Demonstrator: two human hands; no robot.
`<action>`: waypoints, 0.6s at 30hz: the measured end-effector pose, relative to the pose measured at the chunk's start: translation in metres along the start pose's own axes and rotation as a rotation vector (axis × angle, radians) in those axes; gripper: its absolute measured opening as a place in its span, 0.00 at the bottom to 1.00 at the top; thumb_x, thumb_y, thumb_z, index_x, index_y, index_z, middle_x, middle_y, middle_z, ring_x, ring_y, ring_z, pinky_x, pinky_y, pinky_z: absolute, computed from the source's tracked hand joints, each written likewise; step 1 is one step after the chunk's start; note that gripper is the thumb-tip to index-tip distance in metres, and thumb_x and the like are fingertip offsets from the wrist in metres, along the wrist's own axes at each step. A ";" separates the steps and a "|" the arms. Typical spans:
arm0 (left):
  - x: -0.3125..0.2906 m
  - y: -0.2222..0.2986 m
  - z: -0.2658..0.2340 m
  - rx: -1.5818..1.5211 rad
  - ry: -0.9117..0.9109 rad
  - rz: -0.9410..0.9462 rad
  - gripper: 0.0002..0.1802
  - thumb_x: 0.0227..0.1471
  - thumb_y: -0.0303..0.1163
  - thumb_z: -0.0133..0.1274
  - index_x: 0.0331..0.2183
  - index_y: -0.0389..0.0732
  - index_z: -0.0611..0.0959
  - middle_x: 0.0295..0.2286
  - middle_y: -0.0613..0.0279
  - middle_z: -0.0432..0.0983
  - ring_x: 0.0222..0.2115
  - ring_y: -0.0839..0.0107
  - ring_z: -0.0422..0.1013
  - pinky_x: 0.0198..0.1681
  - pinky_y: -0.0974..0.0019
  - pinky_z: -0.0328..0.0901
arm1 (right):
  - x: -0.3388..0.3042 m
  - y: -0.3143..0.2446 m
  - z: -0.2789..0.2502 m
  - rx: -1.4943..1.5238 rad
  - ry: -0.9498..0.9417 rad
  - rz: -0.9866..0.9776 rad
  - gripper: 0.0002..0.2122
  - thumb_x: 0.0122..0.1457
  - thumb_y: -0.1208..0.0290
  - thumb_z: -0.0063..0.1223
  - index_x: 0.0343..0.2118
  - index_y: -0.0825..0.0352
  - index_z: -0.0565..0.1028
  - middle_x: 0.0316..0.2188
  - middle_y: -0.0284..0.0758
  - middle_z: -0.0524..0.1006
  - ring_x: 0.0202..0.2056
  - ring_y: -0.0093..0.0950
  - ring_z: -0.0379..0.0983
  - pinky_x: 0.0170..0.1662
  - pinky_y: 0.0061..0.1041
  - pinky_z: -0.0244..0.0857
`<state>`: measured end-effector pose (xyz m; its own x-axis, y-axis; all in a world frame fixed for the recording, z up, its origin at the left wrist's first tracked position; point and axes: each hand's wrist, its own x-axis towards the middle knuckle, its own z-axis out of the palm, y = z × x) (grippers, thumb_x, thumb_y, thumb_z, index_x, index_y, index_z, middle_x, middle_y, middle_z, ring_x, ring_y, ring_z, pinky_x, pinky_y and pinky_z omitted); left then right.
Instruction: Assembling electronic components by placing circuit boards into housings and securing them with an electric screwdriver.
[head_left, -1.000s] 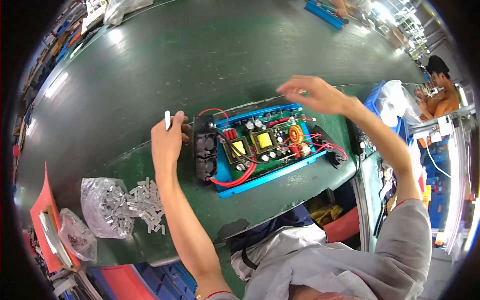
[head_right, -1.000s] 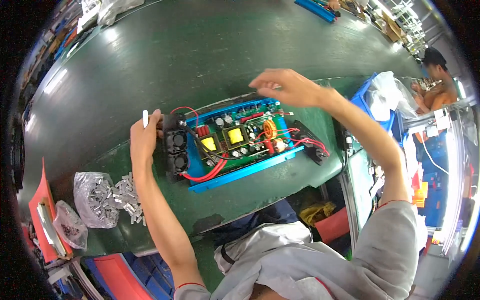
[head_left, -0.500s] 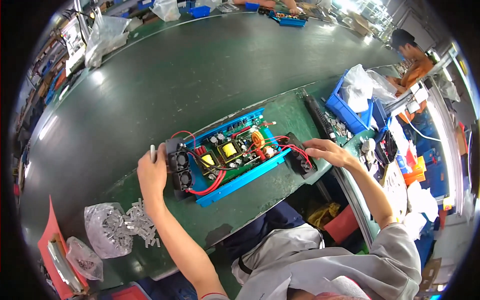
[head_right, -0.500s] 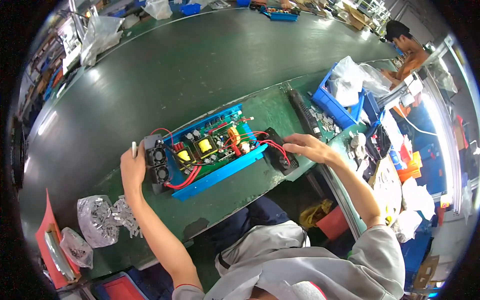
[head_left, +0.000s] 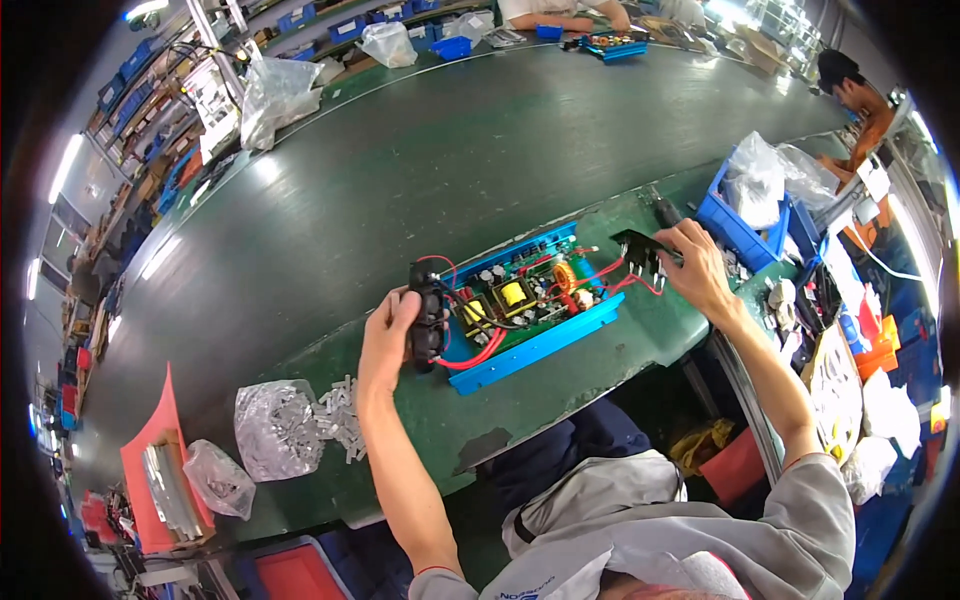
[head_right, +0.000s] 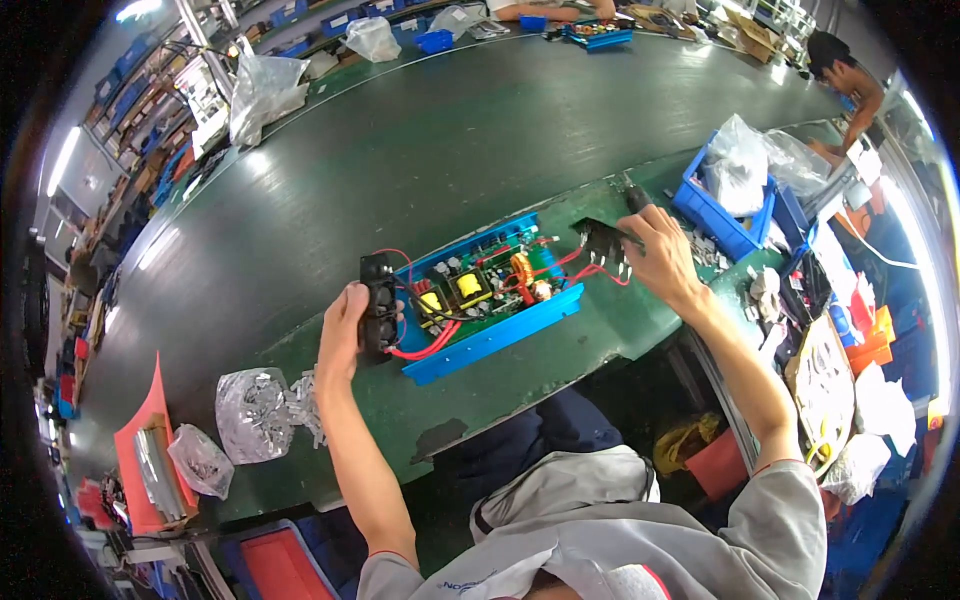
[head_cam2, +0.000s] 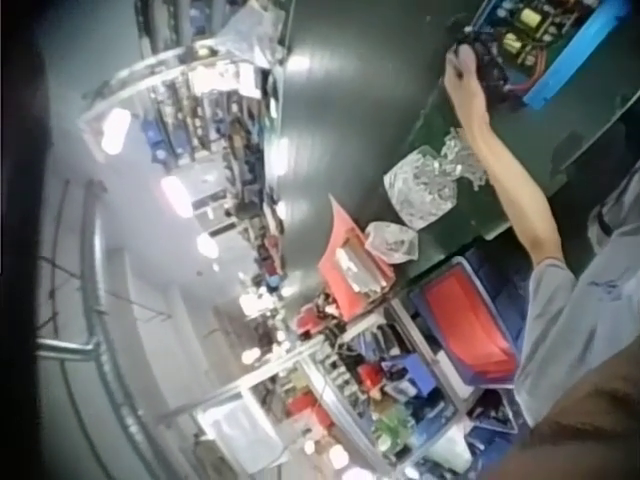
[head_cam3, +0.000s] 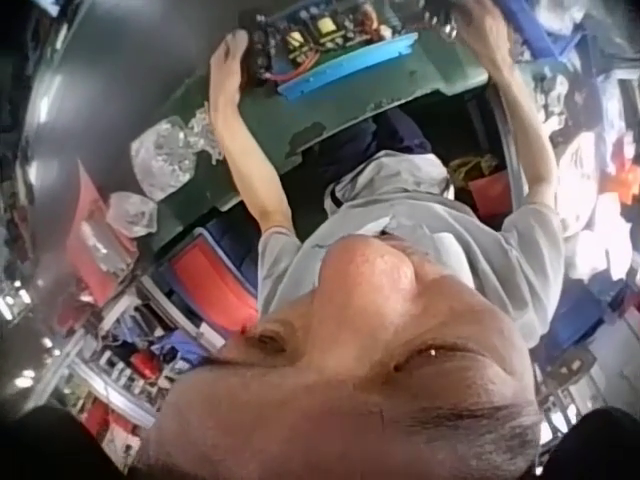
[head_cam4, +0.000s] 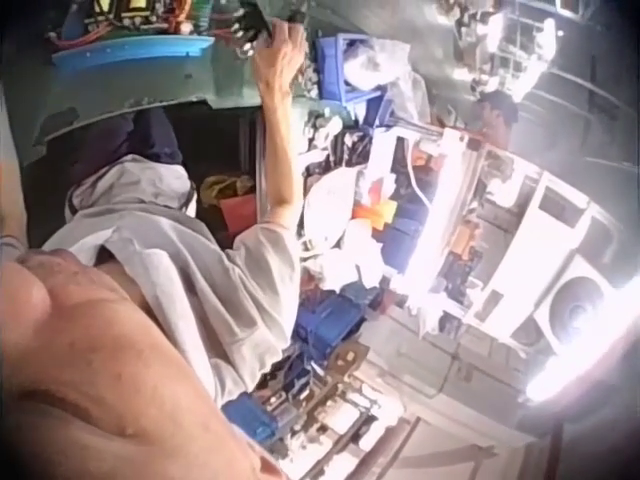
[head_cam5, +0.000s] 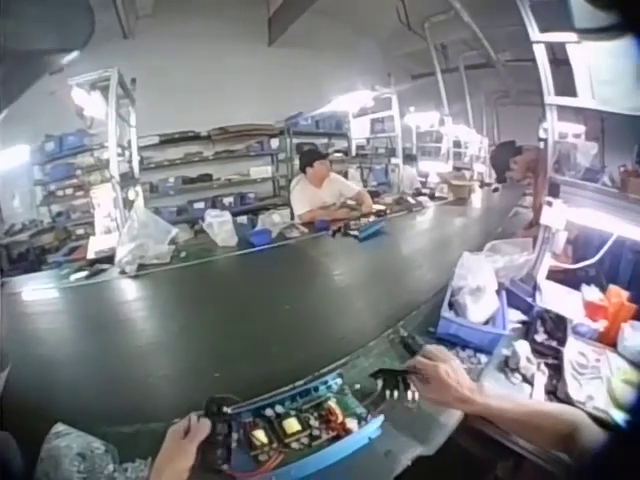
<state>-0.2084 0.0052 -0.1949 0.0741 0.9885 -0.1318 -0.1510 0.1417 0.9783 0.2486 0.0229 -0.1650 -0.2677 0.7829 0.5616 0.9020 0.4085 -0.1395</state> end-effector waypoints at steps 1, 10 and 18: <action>0.001 -0.002 0.001 0.085 0.024 0.074 0.25 0.62 0.42 0.58 0.51 0.33 0.79 0.36 0.60 0.81 0.33 0.75 0.77 0.38 0.71 0.71 | 0.007 -0.009 0.000 0.011 -0.003 -0.010 0.14 0.51 0.81 0.62 0.42 0.66 0.79 0.34 0.38 0.73 0.38 0.39 0.73 0.43 0.35 0.68; -0.025 0.015 0.011 0.424 -0.038 0.478 0.35 0.36 0.31 0.75 0.50 0.36 0.84 0.35 0.62 0.82 0.37 0.74 0.75 0.43 0.68 0.68 | 0.077 -0.133 0.034 0.602 -0.261 -0.219 0.33 0.51 0.74 0.67 0.62 0.65 0.68 0.54 0.44 0.72 0.55 0.42 0.70 0.57 0.36 0.67; -0.024 0.021 0.007 0.479 -0.046 0.399 0.36 0.38 0.36 0.76 0.50 0.34 0.82 0.37 0.59 0.83 0.39 0.71 0.77 0.44 0.64 0.71 | 0.157 -0.192 0.126 1.147 -0.741 -0.439 0.26 0.55 0.86 0.55 0.59 0.63 0.73 0.45 0.37 0.81 0.48 0.32 0.77 0.56 0.34 0.69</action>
<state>-0.2070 -0.0162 -0.1698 0.1469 0.9556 0.2554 0.2826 -0.2880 0.9150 -0.0091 0.1270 -0.1528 -0.8816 0.4102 0.2334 0.0308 0.5435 -0.8388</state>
